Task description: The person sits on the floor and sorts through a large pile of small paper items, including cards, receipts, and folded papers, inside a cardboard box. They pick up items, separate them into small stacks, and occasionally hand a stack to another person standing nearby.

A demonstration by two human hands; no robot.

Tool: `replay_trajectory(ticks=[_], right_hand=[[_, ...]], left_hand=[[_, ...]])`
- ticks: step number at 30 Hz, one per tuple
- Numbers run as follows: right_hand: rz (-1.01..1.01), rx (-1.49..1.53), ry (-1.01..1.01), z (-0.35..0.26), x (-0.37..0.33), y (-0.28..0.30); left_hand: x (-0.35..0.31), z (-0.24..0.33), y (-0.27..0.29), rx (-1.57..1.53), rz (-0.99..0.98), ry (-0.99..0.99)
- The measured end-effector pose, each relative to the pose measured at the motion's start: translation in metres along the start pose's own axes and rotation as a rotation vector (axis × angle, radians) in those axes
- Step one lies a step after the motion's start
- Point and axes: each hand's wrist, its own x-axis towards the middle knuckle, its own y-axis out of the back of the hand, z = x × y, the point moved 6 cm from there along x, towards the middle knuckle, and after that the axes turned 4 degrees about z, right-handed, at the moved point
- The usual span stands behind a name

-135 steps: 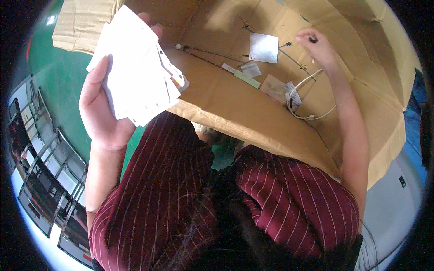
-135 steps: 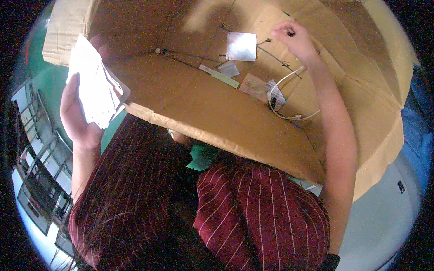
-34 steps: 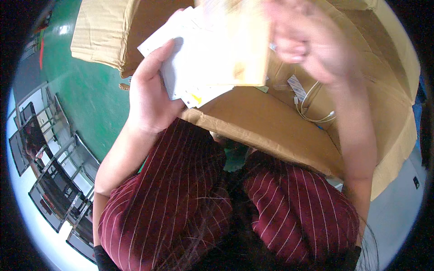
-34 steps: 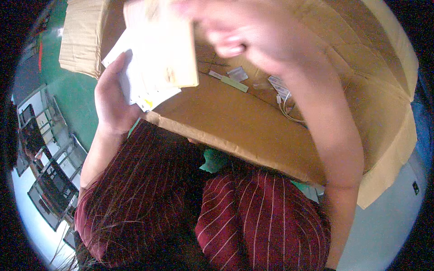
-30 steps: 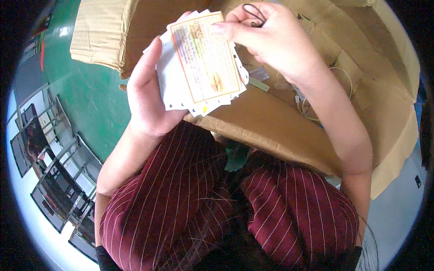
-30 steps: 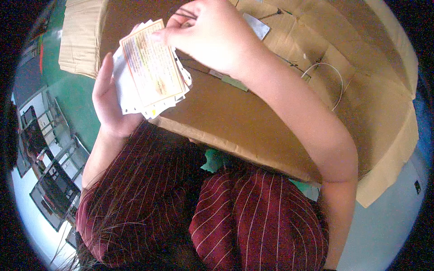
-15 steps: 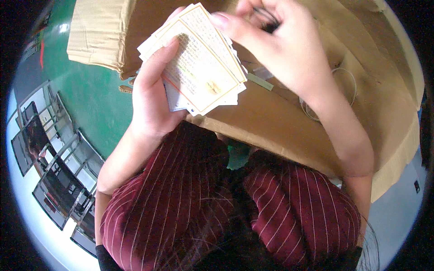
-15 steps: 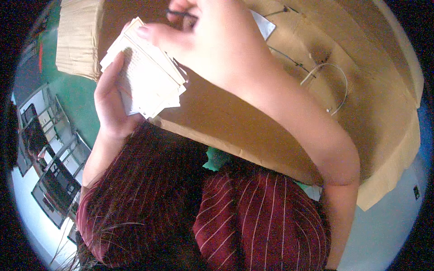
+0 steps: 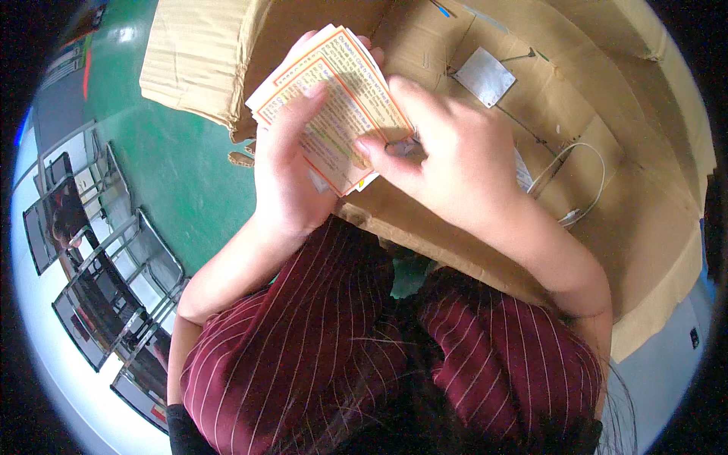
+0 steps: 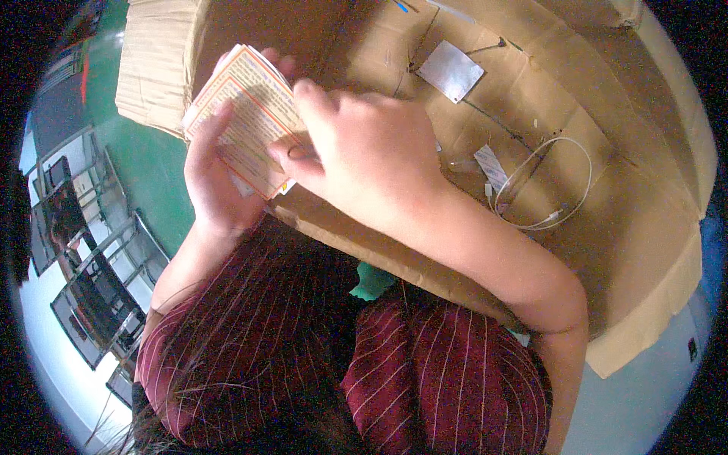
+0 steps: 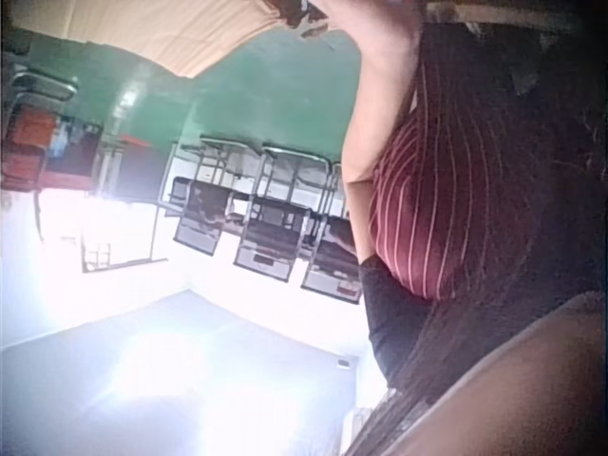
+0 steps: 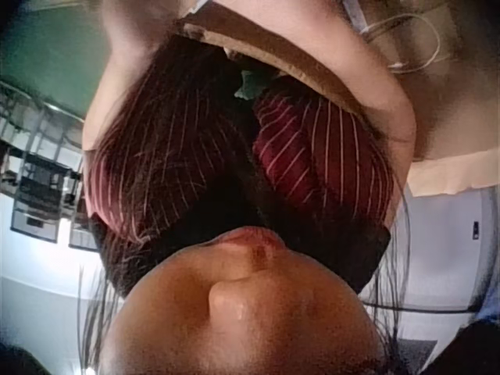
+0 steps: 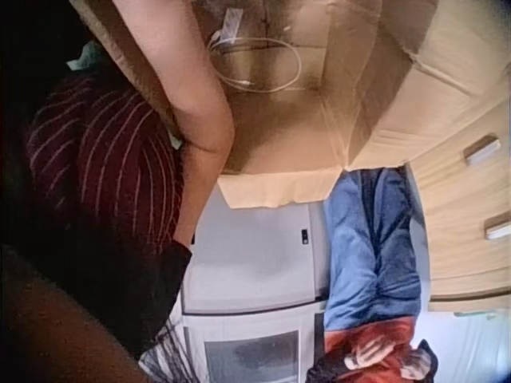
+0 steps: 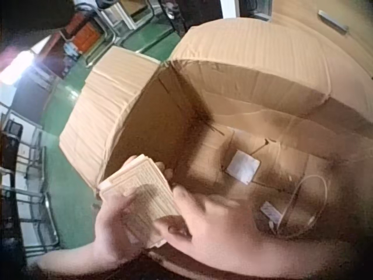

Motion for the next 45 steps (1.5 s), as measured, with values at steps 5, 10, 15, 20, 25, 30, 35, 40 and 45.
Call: replay_trajectory(ticks=[5,10,15,20,25,30,35,40,45], right_hand=[[-0.130,-0.223,0.059,-0.008,-0.003,-0.003],[-0.180,0.099,-0.052,-0.001,0.003,0.018],[-0.288,0.714,-0.248,0.011,-0.008,0.022],[-0.204,0.784,-0.764,0.090,-0.031,0.038],[-0.056,0.347,-0.556,0.149,-0.060,0.067],[-0.105,0.438,-0.927,0.113,-0.075,0.102],[-0.042,0.905,-1.052,0.090,-0.104,0.112],[0.294,1.613,-0.966,0.062,-0.103,0.128],[0.182,1.740,-0.814,0.045,-0.102,0.131]], left_hand=[[-0.008,-0.006,0.005,0.125,0.078,0.130],[-0.012,0.001,0.008,0.087,0.077,0.233],[-0.022,0.014,-0.003,0.142,-0.075,0.167],[-0.021,0.026,-0.015,0.091,-0.062,0.179],[-0.024,0.068,-0.133,0.101,-0.376,0.068],[-0.030,0.080,-0.186,-0.055,-0.552,-0.018],[-0.040,0.073,-0.189,-0.082,-0.565,0.005],[-0.038,0.064,-0.186,-0.185,-0.572,-0.001],[-0.040,0.067,-0.190,-0.157,-0.481,0.030]])
